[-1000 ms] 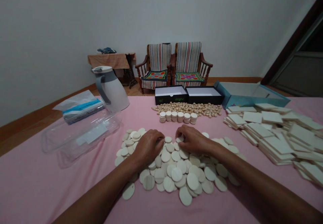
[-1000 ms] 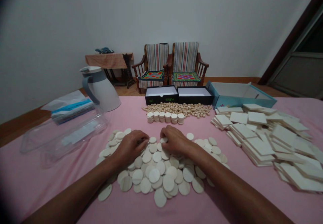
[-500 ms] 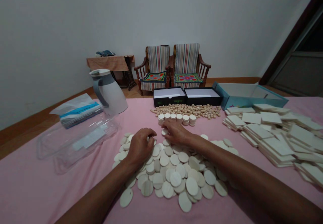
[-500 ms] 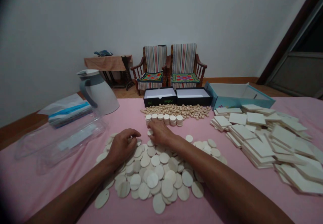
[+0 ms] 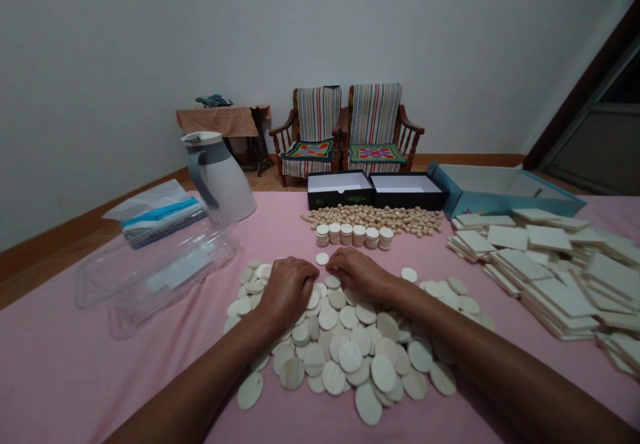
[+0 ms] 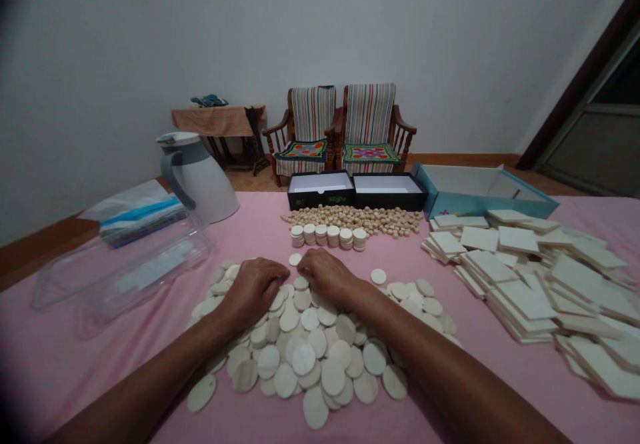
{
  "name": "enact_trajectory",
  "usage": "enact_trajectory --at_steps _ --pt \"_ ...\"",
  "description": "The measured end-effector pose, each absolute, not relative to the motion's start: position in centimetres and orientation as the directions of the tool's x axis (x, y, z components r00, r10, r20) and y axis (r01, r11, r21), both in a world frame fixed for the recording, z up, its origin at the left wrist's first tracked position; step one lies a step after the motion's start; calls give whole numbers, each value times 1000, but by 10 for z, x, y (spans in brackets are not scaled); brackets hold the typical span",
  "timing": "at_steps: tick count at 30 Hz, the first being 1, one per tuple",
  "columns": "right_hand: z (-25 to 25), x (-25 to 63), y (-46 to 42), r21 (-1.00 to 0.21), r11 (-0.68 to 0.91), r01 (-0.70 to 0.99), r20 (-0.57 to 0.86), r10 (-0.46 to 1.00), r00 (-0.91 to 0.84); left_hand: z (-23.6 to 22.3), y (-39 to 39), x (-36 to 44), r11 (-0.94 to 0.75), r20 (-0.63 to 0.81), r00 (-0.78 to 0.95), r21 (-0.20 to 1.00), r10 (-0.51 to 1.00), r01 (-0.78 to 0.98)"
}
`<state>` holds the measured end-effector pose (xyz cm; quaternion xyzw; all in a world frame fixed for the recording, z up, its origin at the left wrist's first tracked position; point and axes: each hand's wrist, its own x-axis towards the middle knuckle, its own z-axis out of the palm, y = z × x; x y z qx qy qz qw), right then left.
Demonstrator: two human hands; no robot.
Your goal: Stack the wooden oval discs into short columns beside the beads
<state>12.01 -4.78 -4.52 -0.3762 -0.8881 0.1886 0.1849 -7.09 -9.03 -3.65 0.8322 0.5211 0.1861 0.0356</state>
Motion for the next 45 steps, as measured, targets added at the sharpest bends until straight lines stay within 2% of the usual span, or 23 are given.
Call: enact_trajectory --at_steps 5,8,11,19,22,26,31,40,45 --pt "-46 121 -48 -517 633 577 224 750 -622 -36 -91 -69 -431 264 364 273 893 860" --pt "-39 124 -55 -581 568 583 176 787 -591 -37 -91 -69 -420 251 357 274 900 865" --pt "-34 126 -62 -594 566 571 126 767 -629 -39 -91 -69 -427 256 366 248 895 870" --pt "-43 123 -61 -543 552 633 116 796 -594 -42 -92 -70 -443 235 394 219 889 869" --pt "-40 121 -53 -510 549 662 170 819 -548 -41 -92 -69 -441 216 398 217 892 871" --pt "-34 110 -42 -379 598 706 288 802 -524 -40 -93 -69 -441 215 398 216 892 871" --pt "-37 91 -36 -260 556 790 241 829 -505 -42 -93 -69 -411 227 361 235 904 881" --pt "-28 92 -41 -299 487 821 225 872 -435 -42 -92 -69 -421 221 377 210 900 882" --pt "-29 106 -48 -355 517 779 68 846 -530 -41 -92 -69 -428 211 387 201 898 881"
